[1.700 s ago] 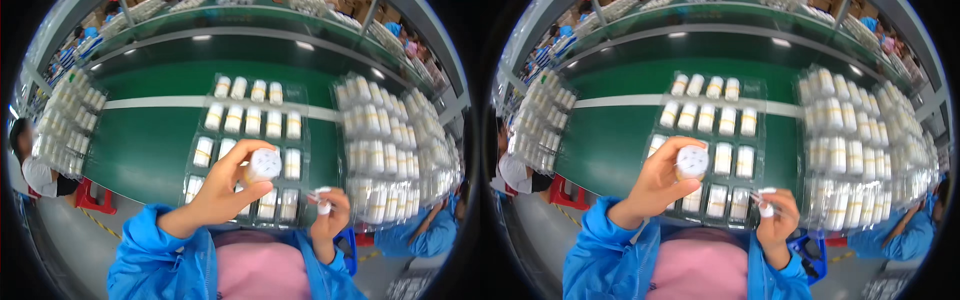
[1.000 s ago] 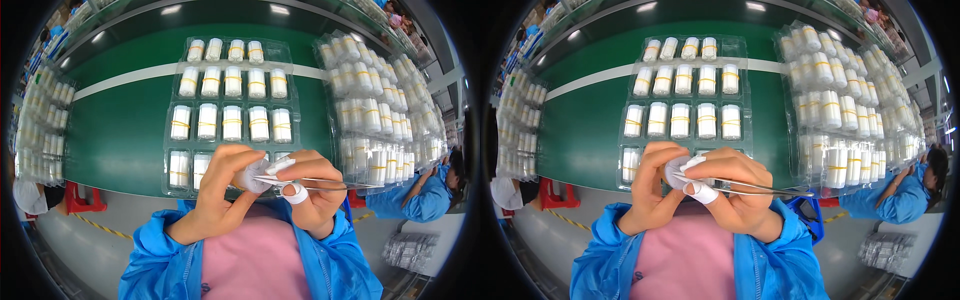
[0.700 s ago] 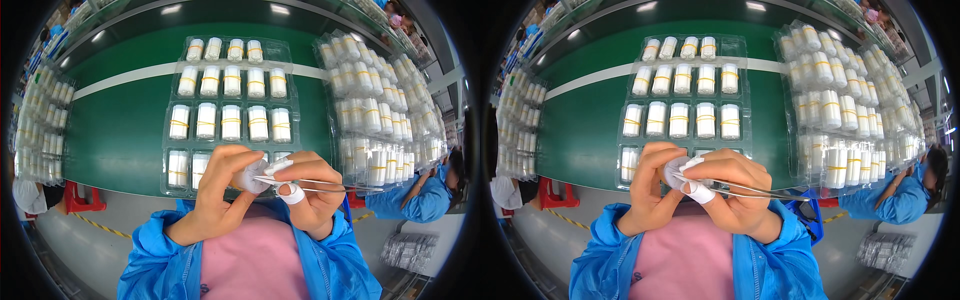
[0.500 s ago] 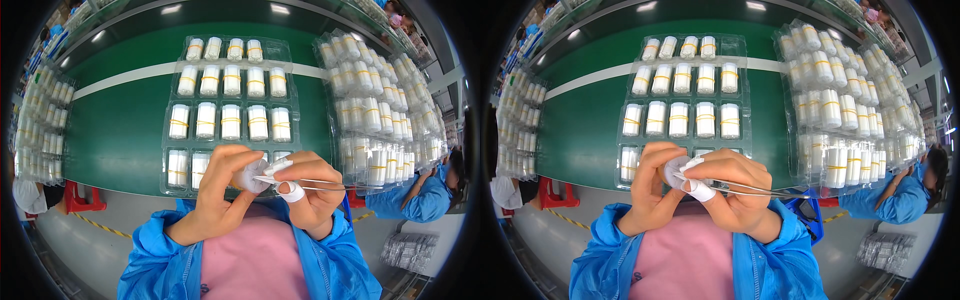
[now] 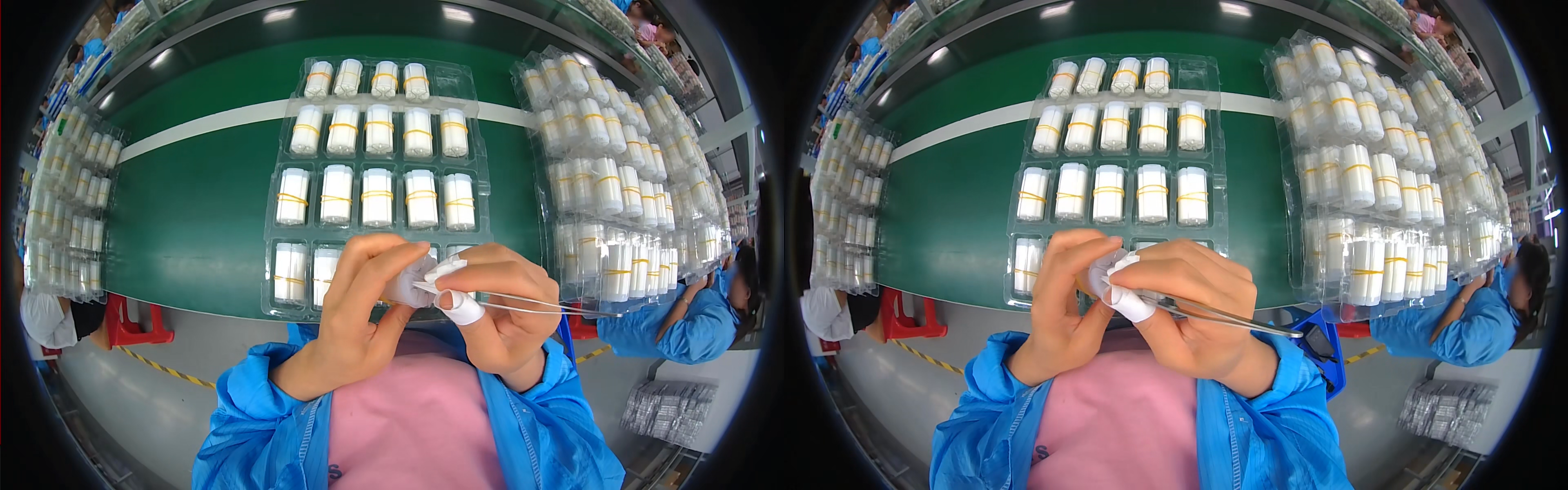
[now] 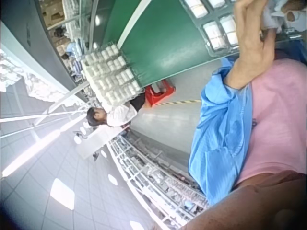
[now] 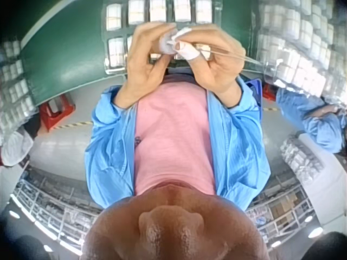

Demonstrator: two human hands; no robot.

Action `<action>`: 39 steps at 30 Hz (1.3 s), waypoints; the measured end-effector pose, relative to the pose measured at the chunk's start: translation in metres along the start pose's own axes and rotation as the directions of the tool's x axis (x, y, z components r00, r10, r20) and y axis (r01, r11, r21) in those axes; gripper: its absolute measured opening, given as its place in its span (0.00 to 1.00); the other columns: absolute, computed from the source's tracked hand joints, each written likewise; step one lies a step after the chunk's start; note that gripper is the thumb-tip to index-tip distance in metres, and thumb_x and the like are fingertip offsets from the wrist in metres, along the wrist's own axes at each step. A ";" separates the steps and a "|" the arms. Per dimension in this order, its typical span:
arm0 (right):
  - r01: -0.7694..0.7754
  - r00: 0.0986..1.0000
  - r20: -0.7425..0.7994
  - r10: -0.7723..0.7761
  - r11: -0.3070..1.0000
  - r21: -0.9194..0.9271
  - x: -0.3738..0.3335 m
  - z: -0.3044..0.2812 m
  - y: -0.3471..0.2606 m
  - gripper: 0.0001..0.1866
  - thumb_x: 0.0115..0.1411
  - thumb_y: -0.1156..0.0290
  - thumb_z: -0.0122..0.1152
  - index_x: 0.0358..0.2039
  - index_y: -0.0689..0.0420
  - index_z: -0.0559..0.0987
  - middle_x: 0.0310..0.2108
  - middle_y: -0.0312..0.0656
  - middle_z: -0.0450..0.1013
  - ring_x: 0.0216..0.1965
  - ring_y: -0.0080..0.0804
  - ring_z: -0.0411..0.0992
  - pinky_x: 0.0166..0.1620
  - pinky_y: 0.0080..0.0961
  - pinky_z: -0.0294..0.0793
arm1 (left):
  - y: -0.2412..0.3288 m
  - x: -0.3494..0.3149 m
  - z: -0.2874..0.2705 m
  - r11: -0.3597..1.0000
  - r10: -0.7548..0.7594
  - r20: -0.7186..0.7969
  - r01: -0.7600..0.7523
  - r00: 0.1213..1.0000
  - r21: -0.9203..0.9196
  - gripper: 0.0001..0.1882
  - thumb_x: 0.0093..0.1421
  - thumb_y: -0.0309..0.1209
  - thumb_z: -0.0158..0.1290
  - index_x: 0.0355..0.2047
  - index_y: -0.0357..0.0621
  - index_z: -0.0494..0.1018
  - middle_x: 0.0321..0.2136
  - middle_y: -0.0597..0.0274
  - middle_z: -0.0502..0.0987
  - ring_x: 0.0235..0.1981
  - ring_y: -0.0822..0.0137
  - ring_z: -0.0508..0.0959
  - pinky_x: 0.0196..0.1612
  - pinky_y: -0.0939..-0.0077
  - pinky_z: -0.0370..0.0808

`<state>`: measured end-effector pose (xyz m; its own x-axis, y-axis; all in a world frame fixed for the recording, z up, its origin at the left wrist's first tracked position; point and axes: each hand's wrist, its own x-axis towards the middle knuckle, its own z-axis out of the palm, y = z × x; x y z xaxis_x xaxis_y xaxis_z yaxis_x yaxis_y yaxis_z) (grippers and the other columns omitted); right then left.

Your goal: Assembling small components into cylindrical holders at a production line station using tweezers.

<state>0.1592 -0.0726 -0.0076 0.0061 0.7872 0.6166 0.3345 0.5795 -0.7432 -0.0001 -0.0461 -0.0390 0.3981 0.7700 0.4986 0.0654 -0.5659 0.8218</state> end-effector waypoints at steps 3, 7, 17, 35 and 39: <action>0.046 0.997 0.065 -0.039 0.994 -0.099 0.002 -0.003 -0.005 0.09 0.42 0.80 0.66 0.27 0.62 0.78 0.25 0.46 0.75 0.24 0.38 0.74 0.26 0.25 0.73 | 0.001 0.001 -0.001 0.997 0.019 0.000 -0.019 1.000 0.069 0.29 0.39 0.10 0.51 0.46 0.36 0.69 0.40 0.51 0.68 0.40 0.55 0.70 0.40 0.69 0.69; 0.109 0.990 0.109 -0.088 0.974 -0.201 0.003 -0.005 -0.010 0.09 0.41 0.79 0.66 0.27 0.62 0.78 0.25 0.45 0.74 0.23 0.38 0.73 0.25 0.25 0.73 | -0.001 0.000 -0.001 0.990 0.039 0.017 -0.040 0.999 0.131 0.29 0.38 0.09 0.51 0.46 0.36 0.70 0.40 0.52 0.68 0.39 0.55 0.70 0.39 0.68 0.68; -0.037 0.999 -0.019 0.039 0.992 0.119 0.000 -0.004 -0.002 0.09 0.45 0.80 0.65 0.30 0.63 0.79 0.27 0.46 0.76 0.26 0.33 0.74 0.27 0.22 0.72 | -0.007 -0.010 0.001 0.864 -0.153 0.077 0.172 0.985 -0.473 0.27 0.49 0.14 0.54 0.51 0.38 0.64 0.46 0.56 0.64 0.48 0.64 0.67 0.51 0.74 0.64; 0.033 0.999 -0.039 -0.030 0.997 0.072 0.000 -0.004 0.000 0.08 0.45 0.79 0.66 0.28 0.63 0.80 0.25 0.46 0.76 0.25 0.33 0.74 0.28 0.22 0.73 | -0.003 -0.010 -0.001 0.923 -0.082 0.098 0.112 0.992 -0.367 0.25 0.51 0.17 0.54 0.50 0.35 0.64 0.45 0.52 0.64 0.46 0.63 0.68 0.49 0.74 0.65; 0.034 0.999 -0.018 -0.033 0.998 0.052 -0.001 -0.006 0.000 0.07 0.45 0.79 0.65 0.28 0.63 0.79 0.26 0.46 0.76 0.25 0.33 0.75 0.28 0.22 0.72 | -0.002 -0.010 0.001 0.928 -0.071 0.091 0.099 0.993 -0.360 0.24 0.51 0.17 0.54 0.50 0.35 0.64 0.45 0.52 0.64 0.46 0.63 0.68 0.49 0.75 0.65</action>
<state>0.1646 -0.0746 -0.0070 0.0118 0.7638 0.6453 0.2848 0.6161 -0.7344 -0.0036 -0.0524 -0.0457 0.4745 0.7780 0.4118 -0.2293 -0.3424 0.9111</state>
